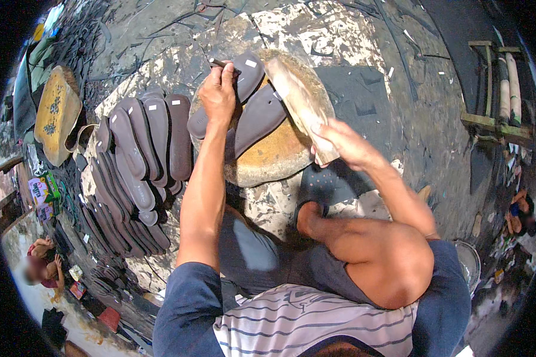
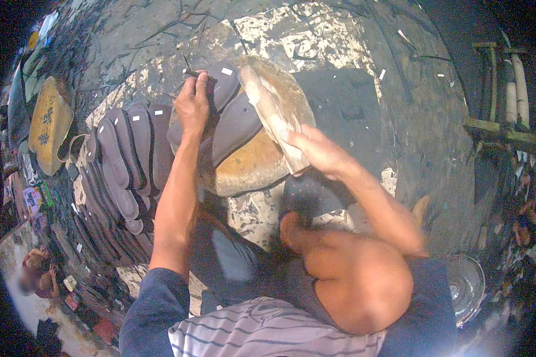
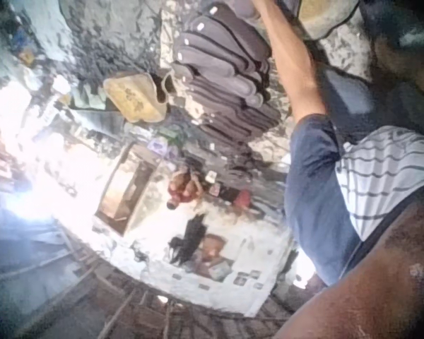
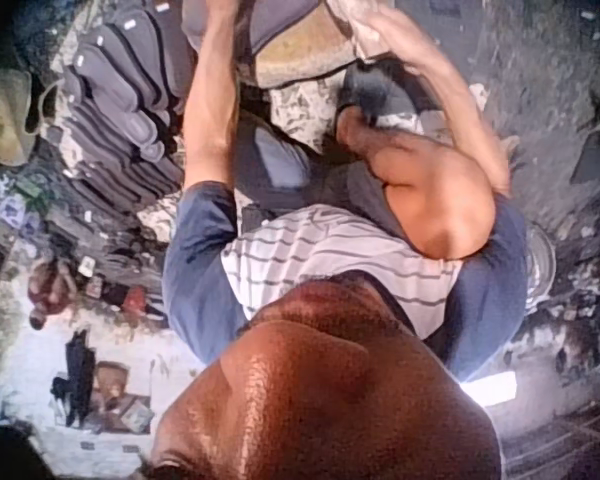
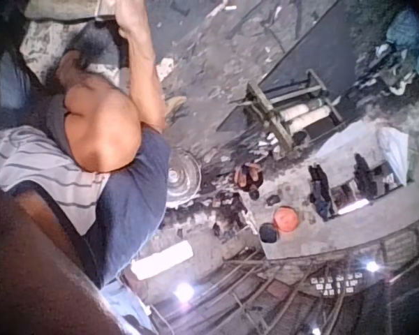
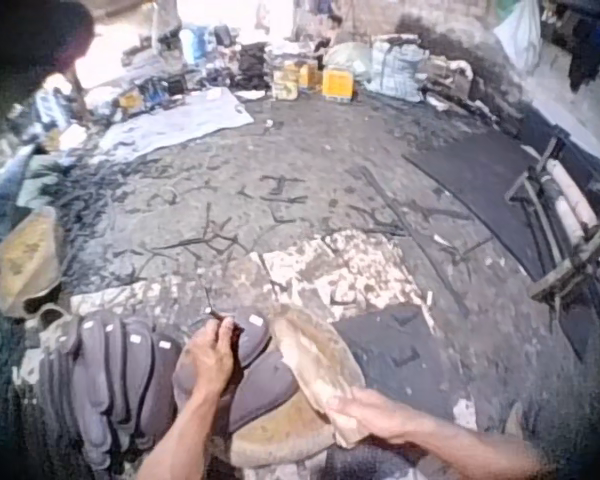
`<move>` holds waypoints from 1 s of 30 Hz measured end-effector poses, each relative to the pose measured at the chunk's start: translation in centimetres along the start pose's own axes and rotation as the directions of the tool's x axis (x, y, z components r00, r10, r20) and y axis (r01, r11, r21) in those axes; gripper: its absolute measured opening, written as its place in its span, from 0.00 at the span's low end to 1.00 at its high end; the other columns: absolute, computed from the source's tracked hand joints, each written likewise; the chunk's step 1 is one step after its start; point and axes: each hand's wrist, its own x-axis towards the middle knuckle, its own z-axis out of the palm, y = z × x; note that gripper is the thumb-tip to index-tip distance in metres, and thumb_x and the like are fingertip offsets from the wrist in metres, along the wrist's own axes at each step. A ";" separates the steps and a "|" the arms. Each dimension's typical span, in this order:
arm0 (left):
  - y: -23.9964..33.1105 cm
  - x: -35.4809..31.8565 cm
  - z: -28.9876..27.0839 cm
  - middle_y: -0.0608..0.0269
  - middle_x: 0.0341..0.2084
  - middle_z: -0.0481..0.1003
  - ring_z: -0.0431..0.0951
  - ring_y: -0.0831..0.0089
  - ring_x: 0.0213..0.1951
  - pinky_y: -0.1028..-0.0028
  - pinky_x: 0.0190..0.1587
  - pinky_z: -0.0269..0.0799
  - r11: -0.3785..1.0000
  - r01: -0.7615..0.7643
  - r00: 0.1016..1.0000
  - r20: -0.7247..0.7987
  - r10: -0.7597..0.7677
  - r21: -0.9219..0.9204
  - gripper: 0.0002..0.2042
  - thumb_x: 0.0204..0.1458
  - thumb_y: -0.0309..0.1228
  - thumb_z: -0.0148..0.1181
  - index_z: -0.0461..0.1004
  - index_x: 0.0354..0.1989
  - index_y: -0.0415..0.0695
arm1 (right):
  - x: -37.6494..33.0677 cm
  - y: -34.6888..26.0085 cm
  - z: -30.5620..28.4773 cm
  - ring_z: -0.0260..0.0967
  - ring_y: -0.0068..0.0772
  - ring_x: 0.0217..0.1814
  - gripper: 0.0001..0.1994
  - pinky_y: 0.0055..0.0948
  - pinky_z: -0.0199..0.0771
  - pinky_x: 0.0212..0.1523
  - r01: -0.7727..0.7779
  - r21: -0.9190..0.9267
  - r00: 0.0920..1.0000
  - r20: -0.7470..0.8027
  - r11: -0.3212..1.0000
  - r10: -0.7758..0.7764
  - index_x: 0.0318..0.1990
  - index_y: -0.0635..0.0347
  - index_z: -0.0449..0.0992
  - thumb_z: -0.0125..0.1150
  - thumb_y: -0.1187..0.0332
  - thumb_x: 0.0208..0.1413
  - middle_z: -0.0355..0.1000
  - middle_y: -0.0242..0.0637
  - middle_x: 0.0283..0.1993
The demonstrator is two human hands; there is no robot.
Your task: The person uses a small pointed tool to poke holes in the sole of a white slipper, then uses a wooden mallet to hammer the sole of several dark-colored slippers on a wooden block. The person handles slippers one at a time and places them aside after each step.
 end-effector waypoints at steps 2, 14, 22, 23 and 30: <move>-0.8 0.2 0.1 0.53 0.32 0.84 0.85 0.57 0.35 0.62 0.40 0.77 0.995 -0.098 0.995 0.014 0.097 0.027 0.11 0.67 0.36 0.61 0.82 0.43 0.41 | -0.9 -6.1 2.0 0.77 0.24 0.37 0.20 0.24 0.79 0.39 0.156 0.046 0.987 0.026 0.987 -0.157 0.58 0.62 0.73 0.58 0.53 0.73 0.78 0.33 0.40; -3.8 -0.6 1.0 0.46 0.45 0.80 0.79 0.44 0.51 0.53 0.55 0.73 0.915 -0.396 0.918 0.048 0.394 0.081 0.15 0.52 0.22 0.64 0.81 0.49 0.40 | 7.3 -4.0 2.3 0.79 0.44 0.52 0.29 0.44 0.79 0.55 0.411 -0.589 0.895 0.117 0.696 -0.429 0.64 0.69 0.68 0.65 0.53 0.67 0.78 0.50 0.51; -1.4 0.4 -0.5 0.60 0.35 0.79 0.80 0.74 0.32 0.73 0.35 0.82 0.650 0.265 0.783 -0.235 -0.576 -0.713 0.19 0.73 0.44 0.55 0.76 0.46 0.36 | 8.1 0.2 2.1 0.76 0.26 0.36 0.22 0.31 0.82 0.34 0.057 -0.039 0.998 0.039 0.998 -0.056 0.60 0.60 0.66 0.59 0.53 0.72 0.74 0.33 0.39; -2.0 -0.9 -1.9 0.59 0.34 0.79 0.81 0.74 0.33 0.74 0.36 0.82 0.678 0.300 0.831 -0.165 -0.531 -0.671 0.19 0.73 0.44 0.55 0.77 0.47 0.35 | 7.2 0.0 2.4 0.76 0.26 0.36 0.21 0.32 0.82 0.34 0.015 -0.064 1.000 0.018 0.998 -0.014 0.59 0.60 0.67 0.59 0.53 0.72 0.74 0.33 0.38; -4.6 -4.1 -9.5 0.58 0.35 0.84 0.85 0.75 0.39 0.73 0.42 0.81 0.916 0.386 0.922 0.060 -0.382 -0.112 0.19 0.73 0.42 0.54 0.80 0.50 0.36 | 7.0 -3.5 3.0 0.78 0.28 0.34 0.22 0.31 0.83 0.34 -0.011 -0.110 1.000 0.001 0.994 0.011 0.58 0.61 0.67 0.58 0.52 0.72 0.76 0.36 0.38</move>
